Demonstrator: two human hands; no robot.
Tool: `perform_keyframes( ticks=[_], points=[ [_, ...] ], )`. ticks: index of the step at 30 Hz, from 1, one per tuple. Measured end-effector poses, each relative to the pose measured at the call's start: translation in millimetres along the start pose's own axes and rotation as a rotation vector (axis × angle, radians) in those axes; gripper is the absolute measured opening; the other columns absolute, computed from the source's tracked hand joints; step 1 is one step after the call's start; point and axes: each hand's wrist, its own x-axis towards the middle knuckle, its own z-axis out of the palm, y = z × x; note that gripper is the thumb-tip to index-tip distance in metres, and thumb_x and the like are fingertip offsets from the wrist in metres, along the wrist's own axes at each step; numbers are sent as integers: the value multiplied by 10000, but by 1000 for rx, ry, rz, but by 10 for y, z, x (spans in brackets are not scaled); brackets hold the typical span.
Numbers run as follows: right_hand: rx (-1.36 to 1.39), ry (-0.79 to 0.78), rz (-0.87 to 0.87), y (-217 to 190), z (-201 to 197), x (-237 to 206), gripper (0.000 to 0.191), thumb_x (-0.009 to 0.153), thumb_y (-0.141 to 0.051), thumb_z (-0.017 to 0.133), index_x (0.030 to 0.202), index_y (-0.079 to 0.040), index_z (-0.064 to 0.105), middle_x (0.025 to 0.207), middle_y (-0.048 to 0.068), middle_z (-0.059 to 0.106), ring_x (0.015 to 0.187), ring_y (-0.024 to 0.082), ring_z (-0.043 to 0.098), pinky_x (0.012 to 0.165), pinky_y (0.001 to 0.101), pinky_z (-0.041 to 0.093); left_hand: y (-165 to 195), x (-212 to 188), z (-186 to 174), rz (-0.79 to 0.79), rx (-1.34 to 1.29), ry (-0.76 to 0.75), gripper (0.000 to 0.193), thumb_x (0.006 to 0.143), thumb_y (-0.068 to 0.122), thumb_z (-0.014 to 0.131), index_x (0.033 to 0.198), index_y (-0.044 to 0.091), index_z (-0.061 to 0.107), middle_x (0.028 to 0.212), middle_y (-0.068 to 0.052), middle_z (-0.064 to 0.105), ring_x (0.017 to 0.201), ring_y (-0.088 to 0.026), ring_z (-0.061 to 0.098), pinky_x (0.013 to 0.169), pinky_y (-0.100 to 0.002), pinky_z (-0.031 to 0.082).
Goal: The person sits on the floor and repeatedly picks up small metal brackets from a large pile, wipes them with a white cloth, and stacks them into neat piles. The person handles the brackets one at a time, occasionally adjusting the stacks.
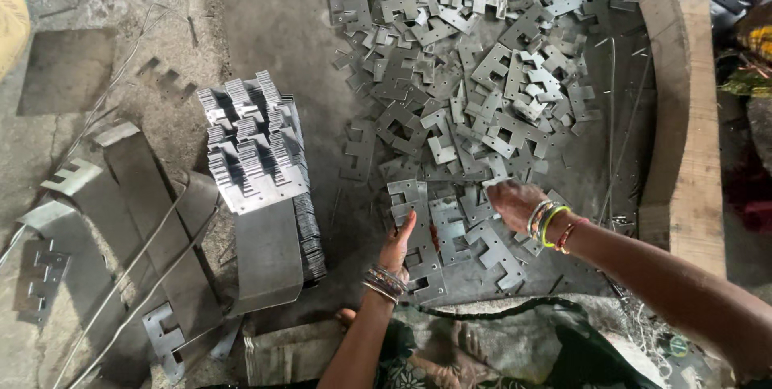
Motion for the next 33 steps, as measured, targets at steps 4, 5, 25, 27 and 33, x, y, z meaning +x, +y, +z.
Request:
perform_keyframes(
  ticks=[4,5,25,27,33],
  points=[
    [-218,581,-244,-91,-62,-21,377,661,-121,732,1002,4,635,1074,203,659,969,318,679,827,419,639,56,-36,21,-156,-56,-37,680,891,571,732,1344,75,630,1204,-2,655,1054,-126,623,882,-331,514],
    [-239,440,-248,-109,-81,-27,399,676,-138,727,1030,21,636,1065,196,649,978,314,670,861,416,619,64,-41,25,-178,7,13,663,888,572,720,1372,129,621,1247,68,630,1101,-71,589,911,-309,480],
    [-35,77,109,175,60,-122,817,659,-415,890,1352,-121,570,1239,62,611,1178,257,591,1011,420,504,141,-99,74,-172,-81,-61,453,882,450,764,1184,124,677,1043,10,730,880,-117,711,757,-322,584],
    [108,36,162,234,21,-113,660,695,-384,878,1274,-186,630,1221,58,602,1201,282,580,948,424,542,136,-87,80,-87,-233,-166,434,906,379,848,1170,99,646,1048,-12,706,891,-145,693,778,-339,562],
    [485,102,264,325,-350,-105,435,805,-180,771,1227,-199,667,1180,22,713,1037,235,716,909,389,605,195,-150,77,-178,74,69,537,781,496,771,1252,261,666,1129,155,720,944,-31,655,707,-439,532]
  ],
)
